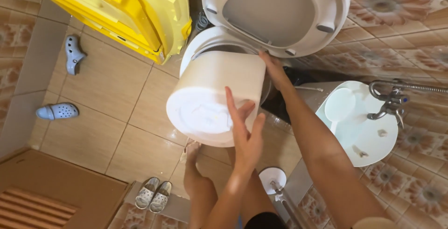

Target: Cleaning and rinsing a spin mop bucket in a bathroom.

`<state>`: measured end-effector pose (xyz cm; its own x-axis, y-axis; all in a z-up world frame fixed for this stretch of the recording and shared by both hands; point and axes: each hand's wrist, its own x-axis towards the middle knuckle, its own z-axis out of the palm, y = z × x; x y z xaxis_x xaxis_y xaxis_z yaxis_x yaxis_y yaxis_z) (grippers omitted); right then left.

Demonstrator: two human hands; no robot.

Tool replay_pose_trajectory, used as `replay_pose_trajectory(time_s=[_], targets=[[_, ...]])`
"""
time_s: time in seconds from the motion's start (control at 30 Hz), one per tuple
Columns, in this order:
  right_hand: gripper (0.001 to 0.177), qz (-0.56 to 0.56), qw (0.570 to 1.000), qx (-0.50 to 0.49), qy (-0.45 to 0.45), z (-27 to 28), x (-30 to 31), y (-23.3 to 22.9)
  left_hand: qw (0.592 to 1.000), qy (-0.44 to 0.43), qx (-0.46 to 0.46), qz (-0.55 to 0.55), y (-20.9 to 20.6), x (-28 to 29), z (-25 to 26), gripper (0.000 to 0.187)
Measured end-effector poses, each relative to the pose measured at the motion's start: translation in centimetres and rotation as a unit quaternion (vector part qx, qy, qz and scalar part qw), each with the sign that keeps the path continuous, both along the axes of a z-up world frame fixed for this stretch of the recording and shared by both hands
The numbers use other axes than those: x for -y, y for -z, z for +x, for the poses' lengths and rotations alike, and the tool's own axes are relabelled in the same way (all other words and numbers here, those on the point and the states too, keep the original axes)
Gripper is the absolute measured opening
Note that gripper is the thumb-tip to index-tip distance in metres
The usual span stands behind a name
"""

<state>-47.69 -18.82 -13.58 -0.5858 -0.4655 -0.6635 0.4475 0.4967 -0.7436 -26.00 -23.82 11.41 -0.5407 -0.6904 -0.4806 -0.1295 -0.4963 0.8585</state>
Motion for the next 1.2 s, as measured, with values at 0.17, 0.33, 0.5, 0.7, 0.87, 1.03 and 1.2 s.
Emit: replay_pose_trajectory(time_s=[0.17,0.33,0.5,0.7,0.87,1.03,1.2], targets=[[0.060,0.035,0.998,0.040,0.045,0.1,-2.2,1.3,0.997,0.043,0.038,-0.048,-0.8,-0.1,-1.0,0.093],[0.055,0.038,0.996,-0.077,-0.034,1.2,-1.5,-4.6,0.993,-0.010,0.111,-0.025,-1.3,-0.5,2.7,0.089],[0.045,-0.015,0.967,-0.190,-0.168,8.2,0.7,-18.6,0.987,-0.157,0.012,-0.001,3.4,-0.4,13.5,0.076],[0.051,-0.082,0.904,-0.337,-0.251,20.2,1.8,-24.0,0.941,-0.290,0.046,0.171,12.0,-0.1,21.2,0.077],[0.036,0.000,0.831,-0.484,-0.273,26.3,2.2,-17.7,0.953,-0.201,-0.013,0.226,22.3,1.8,23.5,0.081],[0.027,0.022,0.775,-0.569,-0.276,30.6,2.5,-9.6,0.939,-0.119,0.100,0.306,30.1,6.5,25.5,0.076],[0.036,0.062,0.748,-0.600,-0.278,30.6,4.1,-7.4,0.964,-0.050,0.197,0.169,16.8,11.2,18.8,0.072]])
